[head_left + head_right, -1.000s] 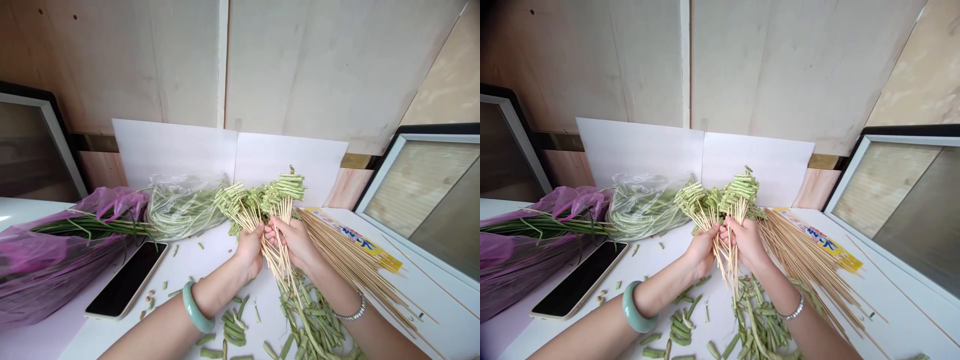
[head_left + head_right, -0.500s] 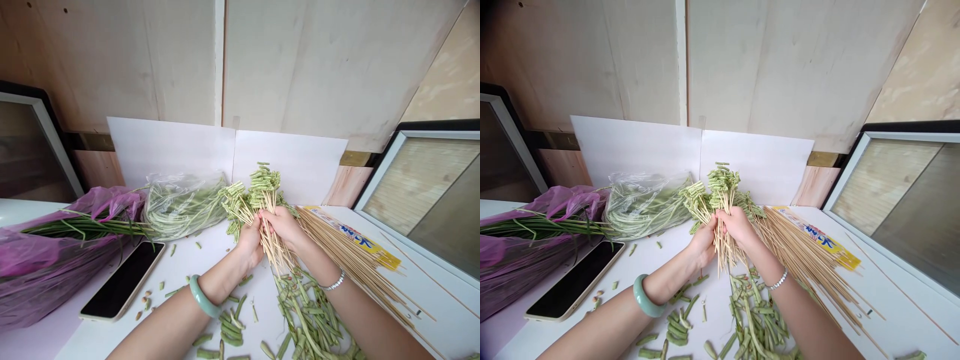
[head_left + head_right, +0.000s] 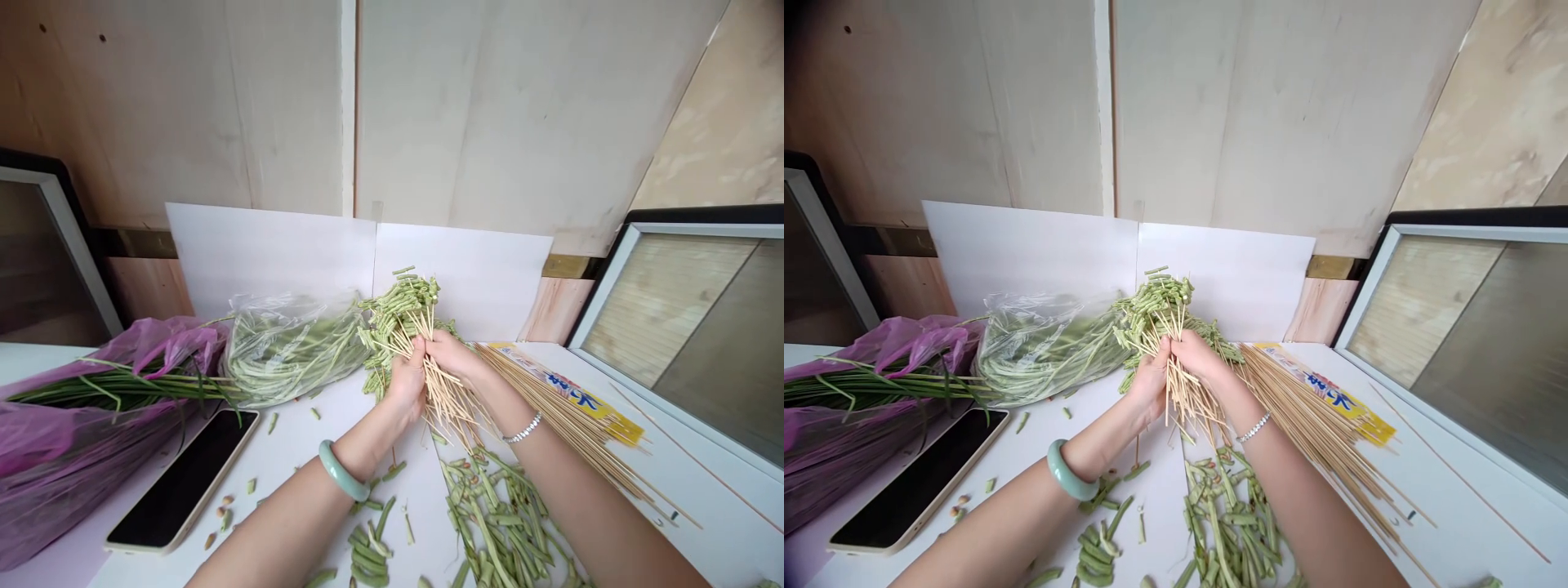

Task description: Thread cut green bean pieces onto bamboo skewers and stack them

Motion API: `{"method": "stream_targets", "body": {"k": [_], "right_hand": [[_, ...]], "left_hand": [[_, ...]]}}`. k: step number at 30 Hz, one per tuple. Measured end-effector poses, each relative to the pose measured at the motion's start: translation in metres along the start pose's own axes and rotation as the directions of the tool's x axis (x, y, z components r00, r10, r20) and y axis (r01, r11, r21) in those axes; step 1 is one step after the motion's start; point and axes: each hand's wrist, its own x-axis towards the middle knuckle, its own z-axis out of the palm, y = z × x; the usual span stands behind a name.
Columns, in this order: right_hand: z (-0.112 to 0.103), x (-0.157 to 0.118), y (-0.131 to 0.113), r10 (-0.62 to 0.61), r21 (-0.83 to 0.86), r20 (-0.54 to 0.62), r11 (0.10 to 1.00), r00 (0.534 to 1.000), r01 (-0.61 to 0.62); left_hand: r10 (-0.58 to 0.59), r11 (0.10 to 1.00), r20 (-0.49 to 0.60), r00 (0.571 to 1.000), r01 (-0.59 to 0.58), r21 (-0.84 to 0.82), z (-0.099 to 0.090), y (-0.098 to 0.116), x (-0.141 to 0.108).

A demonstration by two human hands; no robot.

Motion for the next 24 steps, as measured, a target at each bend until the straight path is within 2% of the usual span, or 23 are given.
{"method": "stream_targets", "body": {"k": [8,14,18,24], "right_hand": [[-0.007,-0.007,-0.012,0.09,0.218,0.191,0.967,0.978,-0.132],[-0.016,-0.001,-0.02,0.221,0.244,0.317,0.921,0.922,-0.304],[-0.02,0.002,-0.03,0.267,0.212,0.349,0.911,0.898,-0.353],[-0.025,0.001,-0.046,0.178,0.211,0.38,0.939,0.908,-0.272]], "left_hand": [[-0.004,0.999,0.179,0.984,-0.003,0.038,-0.003,0.003,0.015],[-0.022,0.998,0.278,0.96,0.004,0.068,-0.009,0.006,0.024],[0.001,0.998,0.272,0.962,-0.019,0.063,-0.005,0.003,0.026],[-0.004,0.997,0.2,0.98,-0.012,0.077,0.01,0.019,0.027]]}}
